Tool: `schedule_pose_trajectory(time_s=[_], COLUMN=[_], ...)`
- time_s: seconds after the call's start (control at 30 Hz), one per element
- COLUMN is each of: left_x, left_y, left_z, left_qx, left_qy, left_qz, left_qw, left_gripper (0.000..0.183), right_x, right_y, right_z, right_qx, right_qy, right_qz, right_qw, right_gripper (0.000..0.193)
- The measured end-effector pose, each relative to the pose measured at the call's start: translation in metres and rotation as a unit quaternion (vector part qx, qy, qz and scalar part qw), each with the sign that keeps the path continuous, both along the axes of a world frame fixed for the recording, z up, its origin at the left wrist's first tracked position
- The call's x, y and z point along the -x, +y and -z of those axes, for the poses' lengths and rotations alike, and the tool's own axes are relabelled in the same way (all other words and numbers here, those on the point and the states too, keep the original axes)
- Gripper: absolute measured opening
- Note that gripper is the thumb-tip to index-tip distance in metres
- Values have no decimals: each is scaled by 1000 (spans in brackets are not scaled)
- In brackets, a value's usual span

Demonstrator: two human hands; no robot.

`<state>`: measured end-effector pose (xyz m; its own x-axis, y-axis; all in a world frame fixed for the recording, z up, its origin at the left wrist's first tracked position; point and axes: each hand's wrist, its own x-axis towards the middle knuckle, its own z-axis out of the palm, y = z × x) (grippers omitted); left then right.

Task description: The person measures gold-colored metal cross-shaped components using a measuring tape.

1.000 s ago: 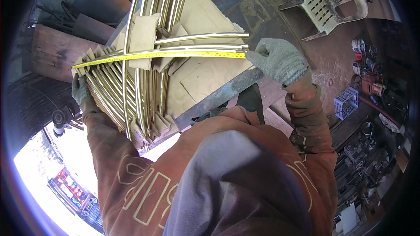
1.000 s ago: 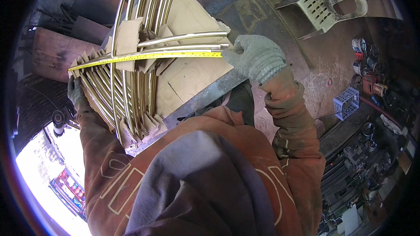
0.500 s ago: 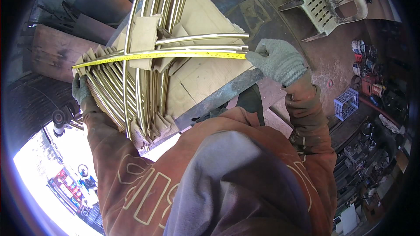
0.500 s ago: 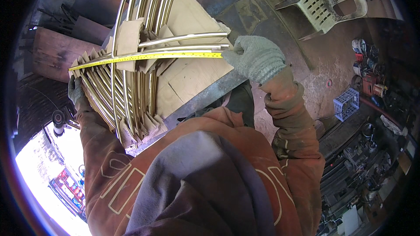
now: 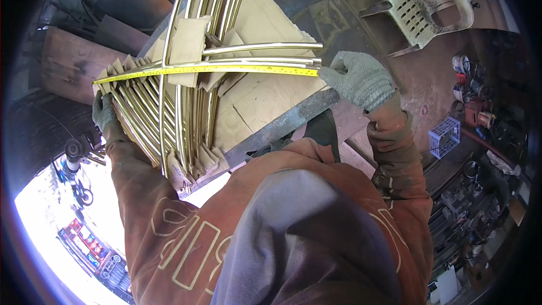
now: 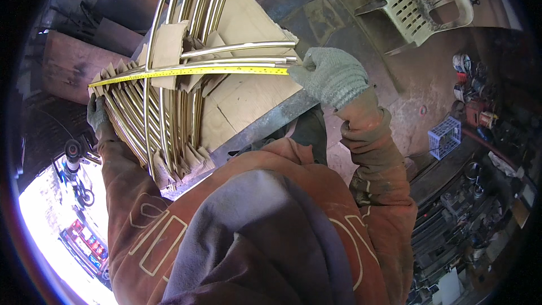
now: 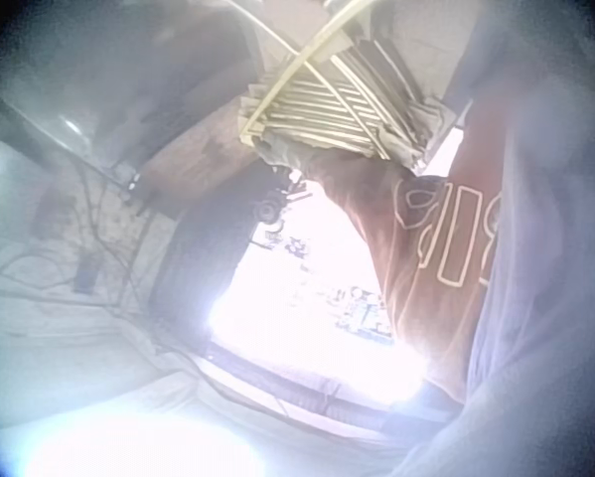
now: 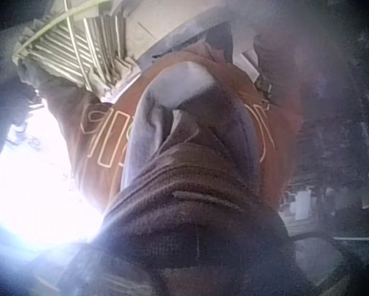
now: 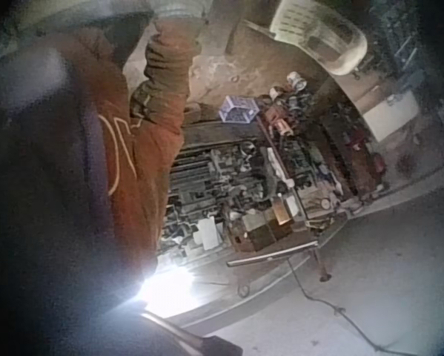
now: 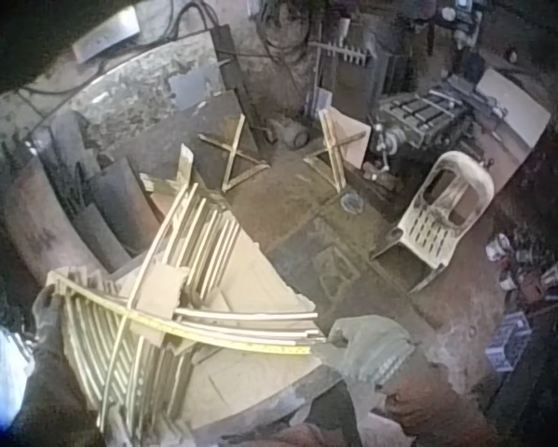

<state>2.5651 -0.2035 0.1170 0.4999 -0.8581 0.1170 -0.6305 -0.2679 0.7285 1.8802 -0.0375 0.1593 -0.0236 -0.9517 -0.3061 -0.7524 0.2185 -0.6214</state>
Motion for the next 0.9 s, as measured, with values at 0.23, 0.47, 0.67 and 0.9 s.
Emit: schedule_pose_trajectory(time_s=[0.23, 0.47, 0.67, 0.9], left_x=[-11, -9, -21, -52], left_y=[1, 2, -8, 3], left_z=[4, 6, 15, 0], left_qx=[20, 33, 20, -56], left_qy=[17, 45, -5, -44], left_qz=[6, 8, 8, 23], left_qw=[1000, 998, 1000, 997], left_gripper=[46, 44, 44, 59], right_x=[1, -1, 2, -9], right_y=[-2, -5, -10, -14], right_z=[1, -6, -6, -22], right_qx=[6, -1, 17, 21], right_qy=[21, 18, 31, 15], right_qz=[-6, 21, 18, -3], right_qw=[1000, 1000, 999, 1000], right_gripper=[45, 45, 42, 35])
